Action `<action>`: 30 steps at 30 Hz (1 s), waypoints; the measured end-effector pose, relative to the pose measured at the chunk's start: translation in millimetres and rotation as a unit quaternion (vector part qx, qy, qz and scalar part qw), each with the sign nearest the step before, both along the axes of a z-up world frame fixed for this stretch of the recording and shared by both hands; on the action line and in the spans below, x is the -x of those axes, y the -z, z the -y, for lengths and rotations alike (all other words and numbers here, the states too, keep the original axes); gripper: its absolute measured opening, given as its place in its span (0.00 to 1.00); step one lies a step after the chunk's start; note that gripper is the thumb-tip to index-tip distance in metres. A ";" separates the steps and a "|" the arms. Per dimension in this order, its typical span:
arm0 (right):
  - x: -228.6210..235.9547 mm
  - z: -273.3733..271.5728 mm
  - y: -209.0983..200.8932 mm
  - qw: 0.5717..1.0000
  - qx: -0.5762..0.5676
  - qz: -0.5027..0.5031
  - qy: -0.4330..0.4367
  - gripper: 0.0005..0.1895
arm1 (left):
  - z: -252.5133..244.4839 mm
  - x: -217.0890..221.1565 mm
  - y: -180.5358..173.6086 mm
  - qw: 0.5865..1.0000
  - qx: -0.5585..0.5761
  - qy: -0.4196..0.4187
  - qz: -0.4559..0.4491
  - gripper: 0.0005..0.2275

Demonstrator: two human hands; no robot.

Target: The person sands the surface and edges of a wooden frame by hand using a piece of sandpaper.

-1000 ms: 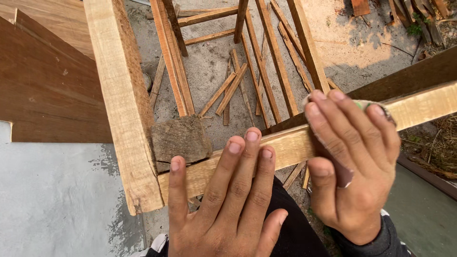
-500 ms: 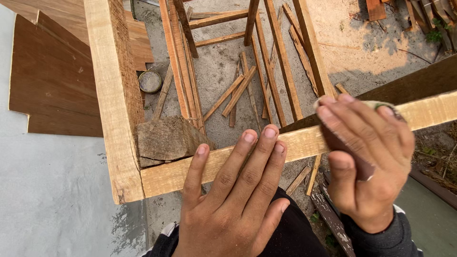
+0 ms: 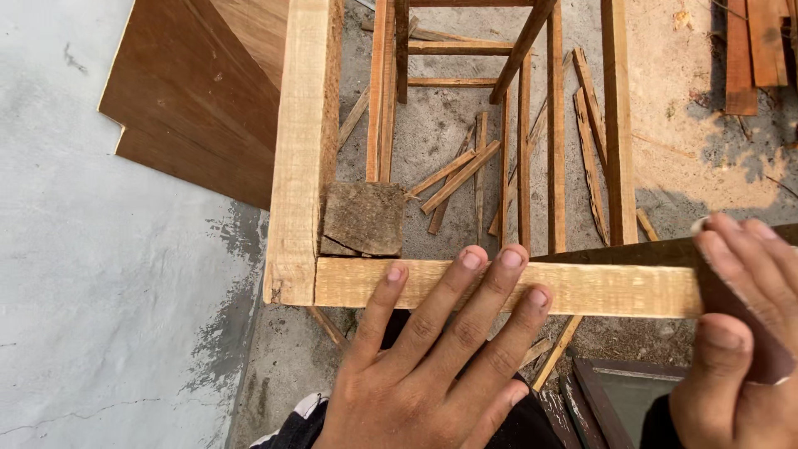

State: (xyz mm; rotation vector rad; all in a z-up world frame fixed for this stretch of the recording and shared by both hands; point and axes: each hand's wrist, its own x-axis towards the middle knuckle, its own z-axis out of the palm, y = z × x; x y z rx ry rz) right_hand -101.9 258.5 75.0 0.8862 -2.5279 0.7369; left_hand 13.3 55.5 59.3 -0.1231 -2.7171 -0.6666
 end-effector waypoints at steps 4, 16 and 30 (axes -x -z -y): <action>-2.4 15.8 7.9 1.000 -0.005 -0.014 -0.001 0.24 | 14.1 -8.8 1.9 1.000 0.019 0.019 0.007 0.29; -27.6 79.0 -7.9 0.999 -0.044 -0.008 -0.018 0.22 | 91.7 -30.5 0.2 0.993 0.068 0.091 -0.024 0.18; -68.2 137.5 18.0 0.997 0.041 -0.035 0.063 0.22 | 159.8 -17.4 20.6 0.982 -0.025 0.173 -0.072 0.23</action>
